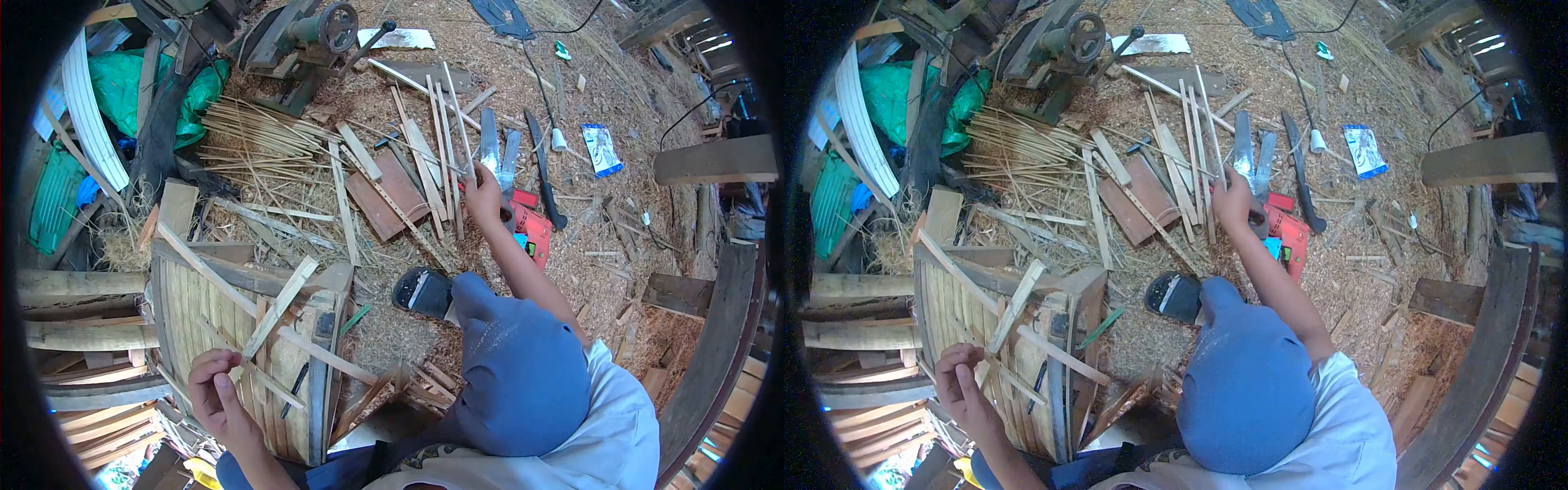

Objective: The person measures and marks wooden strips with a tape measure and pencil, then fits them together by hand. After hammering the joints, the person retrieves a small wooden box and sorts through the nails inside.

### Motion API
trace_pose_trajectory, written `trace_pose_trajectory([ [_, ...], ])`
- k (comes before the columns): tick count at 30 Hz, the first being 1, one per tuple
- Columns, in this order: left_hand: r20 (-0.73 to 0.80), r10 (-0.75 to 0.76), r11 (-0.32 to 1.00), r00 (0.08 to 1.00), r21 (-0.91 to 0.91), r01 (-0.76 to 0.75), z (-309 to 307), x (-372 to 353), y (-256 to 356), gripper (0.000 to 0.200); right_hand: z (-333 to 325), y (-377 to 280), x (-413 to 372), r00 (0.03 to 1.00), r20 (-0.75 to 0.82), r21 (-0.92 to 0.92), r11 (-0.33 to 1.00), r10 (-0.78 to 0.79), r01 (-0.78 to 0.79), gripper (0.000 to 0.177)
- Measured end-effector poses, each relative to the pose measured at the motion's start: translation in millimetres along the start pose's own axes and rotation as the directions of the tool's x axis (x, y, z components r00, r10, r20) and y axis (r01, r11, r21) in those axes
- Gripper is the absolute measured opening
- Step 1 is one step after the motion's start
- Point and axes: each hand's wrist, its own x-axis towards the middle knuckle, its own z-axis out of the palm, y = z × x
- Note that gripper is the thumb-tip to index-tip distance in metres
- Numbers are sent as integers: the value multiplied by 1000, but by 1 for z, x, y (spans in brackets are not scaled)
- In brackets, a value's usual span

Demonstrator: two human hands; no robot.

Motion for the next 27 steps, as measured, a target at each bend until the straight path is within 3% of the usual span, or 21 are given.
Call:
trace_pose_trajectory([
  [4,30,20,997,999,73,-22,6,0,4,14,-14,-41,-4,927,-42,-395,858,-374,329,40],
  [7,57,16,993,998,119,-22,11,-2,7,13,-6,-56,-15,969,238,-199,973,-71,120,35],
  [8,75,17,991,997,134,-27,12,-2,8,13,-7,-60,-17,939,338,-265,964,62,32,35],
  [15,133,20,969,991,242,-52,17,-2,13,11,6,-34,-21,941,296,-268,960,163,-82,34],
  [21,157,27,957,987,281,-71,16,-2,10,8,6,-13,-17,952,285,-243,969,109,-38,32],
  [27,148,16,954,989,294,-59,16,-1,12,9,9,-16,-16,930,300,-176,970,212,-165,35],
])
